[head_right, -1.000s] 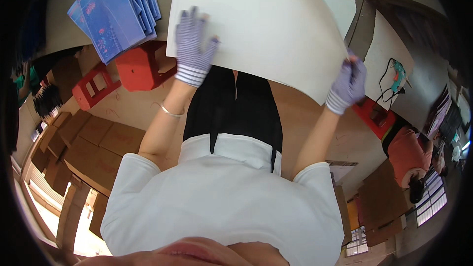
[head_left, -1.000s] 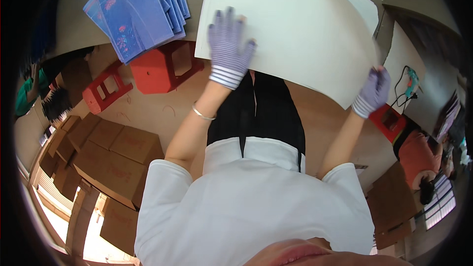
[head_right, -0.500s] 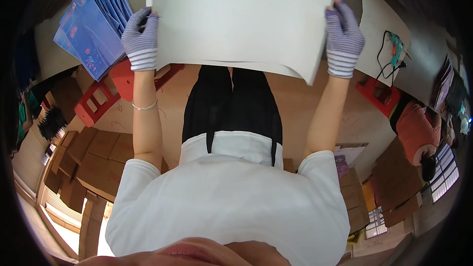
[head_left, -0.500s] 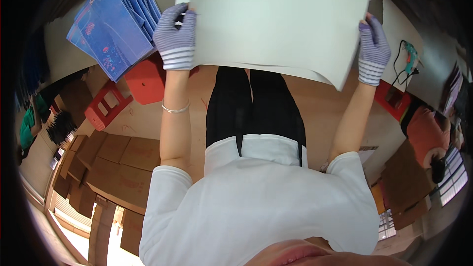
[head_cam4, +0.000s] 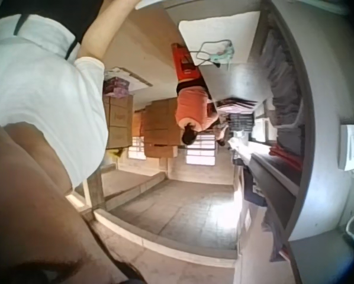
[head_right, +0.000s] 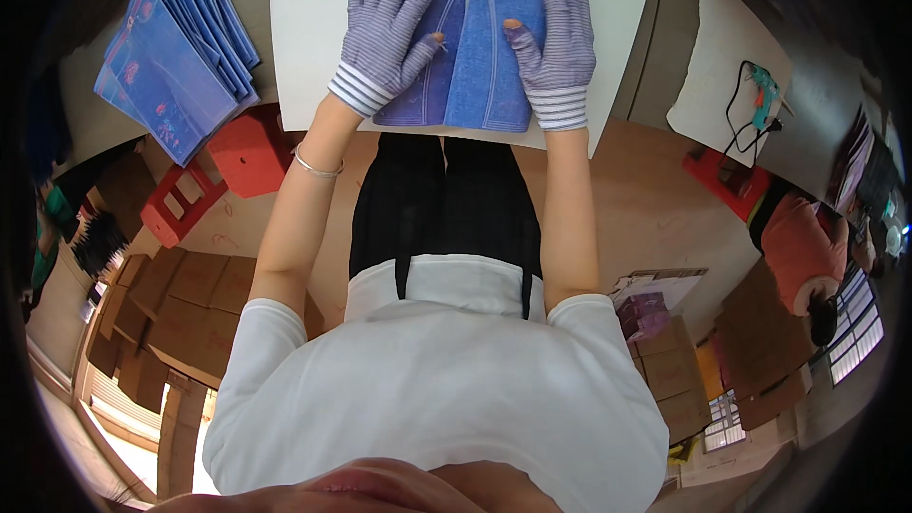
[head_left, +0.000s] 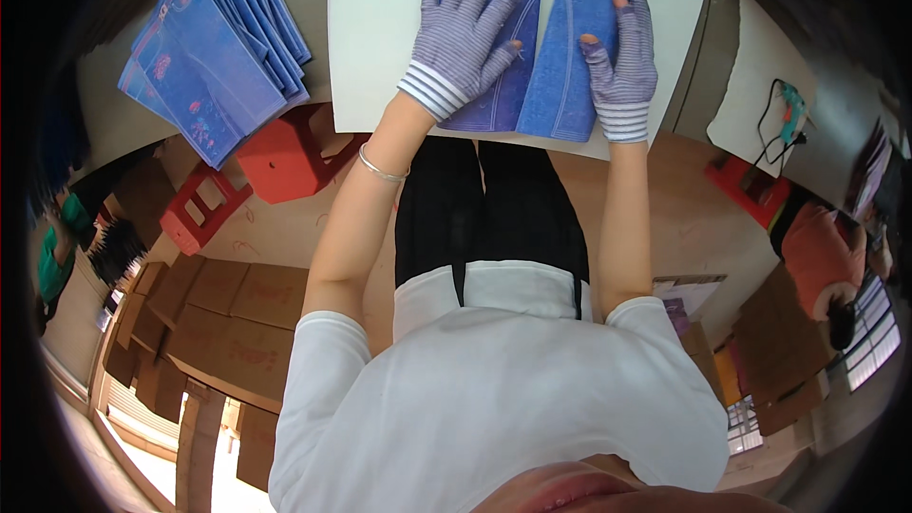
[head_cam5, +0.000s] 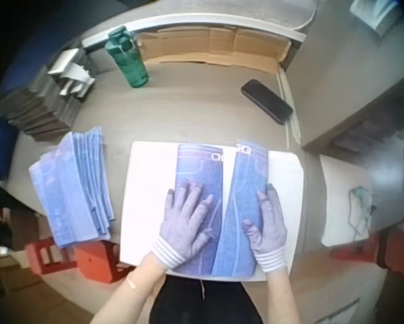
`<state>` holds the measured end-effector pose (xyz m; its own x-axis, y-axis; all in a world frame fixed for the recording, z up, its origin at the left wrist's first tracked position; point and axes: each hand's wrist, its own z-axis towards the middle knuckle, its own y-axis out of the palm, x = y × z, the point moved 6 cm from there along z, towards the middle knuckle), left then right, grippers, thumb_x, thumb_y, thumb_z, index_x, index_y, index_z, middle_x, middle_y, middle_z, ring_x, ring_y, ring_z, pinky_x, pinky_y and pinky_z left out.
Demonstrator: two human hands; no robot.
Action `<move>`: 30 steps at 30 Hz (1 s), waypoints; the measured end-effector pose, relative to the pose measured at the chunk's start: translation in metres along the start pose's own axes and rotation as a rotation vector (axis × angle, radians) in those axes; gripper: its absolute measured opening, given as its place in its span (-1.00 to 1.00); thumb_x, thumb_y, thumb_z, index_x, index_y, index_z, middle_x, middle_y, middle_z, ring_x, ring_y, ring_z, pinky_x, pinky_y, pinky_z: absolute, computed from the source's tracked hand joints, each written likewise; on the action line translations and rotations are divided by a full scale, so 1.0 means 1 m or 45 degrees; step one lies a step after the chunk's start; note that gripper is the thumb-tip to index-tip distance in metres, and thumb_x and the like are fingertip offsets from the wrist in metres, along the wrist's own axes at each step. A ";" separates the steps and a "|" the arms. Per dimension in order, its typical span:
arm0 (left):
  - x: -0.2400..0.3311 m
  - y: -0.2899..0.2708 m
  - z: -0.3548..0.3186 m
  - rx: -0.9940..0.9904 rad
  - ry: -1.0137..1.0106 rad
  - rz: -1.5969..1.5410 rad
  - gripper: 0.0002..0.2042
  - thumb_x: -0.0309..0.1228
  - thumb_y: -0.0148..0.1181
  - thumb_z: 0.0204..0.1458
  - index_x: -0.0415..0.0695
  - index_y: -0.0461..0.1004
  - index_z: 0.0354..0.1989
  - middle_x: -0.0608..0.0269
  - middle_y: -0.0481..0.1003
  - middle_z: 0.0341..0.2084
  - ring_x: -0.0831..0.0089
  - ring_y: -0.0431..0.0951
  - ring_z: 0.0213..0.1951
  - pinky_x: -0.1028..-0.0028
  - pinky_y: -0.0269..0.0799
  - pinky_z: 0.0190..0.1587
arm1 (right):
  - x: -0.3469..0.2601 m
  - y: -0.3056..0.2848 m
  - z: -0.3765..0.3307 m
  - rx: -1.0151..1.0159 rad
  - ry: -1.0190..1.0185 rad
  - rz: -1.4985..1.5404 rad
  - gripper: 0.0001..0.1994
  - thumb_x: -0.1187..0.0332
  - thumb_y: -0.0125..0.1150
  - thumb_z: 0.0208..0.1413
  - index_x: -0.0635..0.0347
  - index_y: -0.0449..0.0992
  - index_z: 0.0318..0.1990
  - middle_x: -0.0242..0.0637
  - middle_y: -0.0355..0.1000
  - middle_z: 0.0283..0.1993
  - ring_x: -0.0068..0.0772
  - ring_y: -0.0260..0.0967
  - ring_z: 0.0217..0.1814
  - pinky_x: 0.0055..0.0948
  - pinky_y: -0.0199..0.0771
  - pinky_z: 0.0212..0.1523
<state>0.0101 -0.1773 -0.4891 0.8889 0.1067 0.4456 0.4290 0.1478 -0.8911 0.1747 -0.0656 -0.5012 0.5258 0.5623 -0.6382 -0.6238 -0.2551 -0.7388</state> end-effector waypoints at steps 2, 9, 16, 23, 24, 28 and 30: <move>0.007 0.004 0.004 -0.103 0.020 0.048 -0.33 -0.12 0.16 -0.02 -0.20 0.24 0.27 -0.19 0.08 0.34 -0.29 0.00 0.35 -0.26 -0.08 0.29 | 0.007 0.005 -0.003 -0.018 -0.021 -0.098 -0.26 -0.30 0.04 0.08 -0.07 0.30 0.31 0.05 0.17 0.37 0.11 0.09 0.43 0.02 0.06 0.39; -0.006 0.032 0.002 -0.019 -0.047 0.218 -0.38 0.02 0.16 0.04 0.08 0.31 0.29 0.18 0.13 0.37 0.00 -0.06 0.43 -0.36 -0.32 0.32 | 0.017 0.014 -0.007 -0.109 -0.059 -0.364 -0.30 -0.29 0.00 0.10 -0.19 0.27 0.34 0.05 0.11 0.41 0.11 -0.06 0.50 0.24 -0.27 0.43; -0.009 0.032 0.003 -0.054 -0.115 0.244 -0.34 -0.02 0.19 0.04 0.13 0.23 0.35 0.18 0.10 0.39 -0.07 -0.05 0.42 -0.31 -0.23 0.33 | 0.015 0.023 -0.009 -0.127 -0.035 -0.467 -0.34 -0.22 0.07 0.10 -0.31 0.24 0.35 0.00 0.06 0.43 0.12 -0.13 0.52 0.34 -0.36 0.41; -0.011 0.031 0.001 -0.057 -0.093 0.207 -0.34 -0.03 0.21 0.03 0.13 0.23 0.34 0.19 0.10 0.39 -0.06 -0.05 0.42 -0.32 -0.23 0.32 | 0.011 0.027 -0.007 -0.181 -0.032 -0.531 -0.35 -0.18 0.14 0.08 -0.35 0.26 0.34 -0.03 0.05 0.44 0.09 -0.15 0.52 0.35 -0.37 0.41; -0.011 0.031 0.001 -0.057 -0.095 0.206 -0.34 -0.03 0.21 0.03 0.13 0.23 0.34 0.19 0.10 0.39 -0.06 -0.05 0.42 -0.32 -0.23 0.32 | 0.011 0.028 -0.008 -0.180 -0.031 -0.534 -0.35 -0.18 0.15 0.07 -0.36 0.26 0.34 -0.03 0.05 0.44 0.09 -0.14 0.52 0.35 -0.37 0.41; -0.010 0.031 0.001 -0.061 -0.086 0.203 -0.34 -0.04 0.22 0.02 0.13 0.24 0.34 0.18 0.10 0.39 -0.05 -0.05 0.42 -0.31 -0.23 0.33 | 0.011 0.027 -0.008 -0.155 -0.030 -0.517 -0.35 -0.17 0.16 0.06 -0.37 0.27 0.33 -0.03 0.05 0.44 0.10 -0.12 0.51 0.34 -0.36 0.41; -0.011 0.030 0.001 -0.060 -0.085 0.185 -0.33 -0.04 0.23 0.01 0.13 0.25 0.34 0.18 0.09 0.39 -0.05 -0.06 0.43 -0.31 -0.24 0.33 | 0.010 0.027 -0.008 -0.155 -0.031 -0.512 -0.35 -0.17 0.17 0.06 -0.36 0.27 0.33 -0.04 0.06 0.44 0.11 -0.11 0.51 0.35 -0.36 0.41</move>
<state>0.0135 -0.1727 -0.5209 0.9300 0.1887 0.3153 0.3054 0.0802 -0.9488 0.1676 -0.0731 -0.5286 0.6987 0.6542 -0.2896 -0.2979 -0.1020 -0.9491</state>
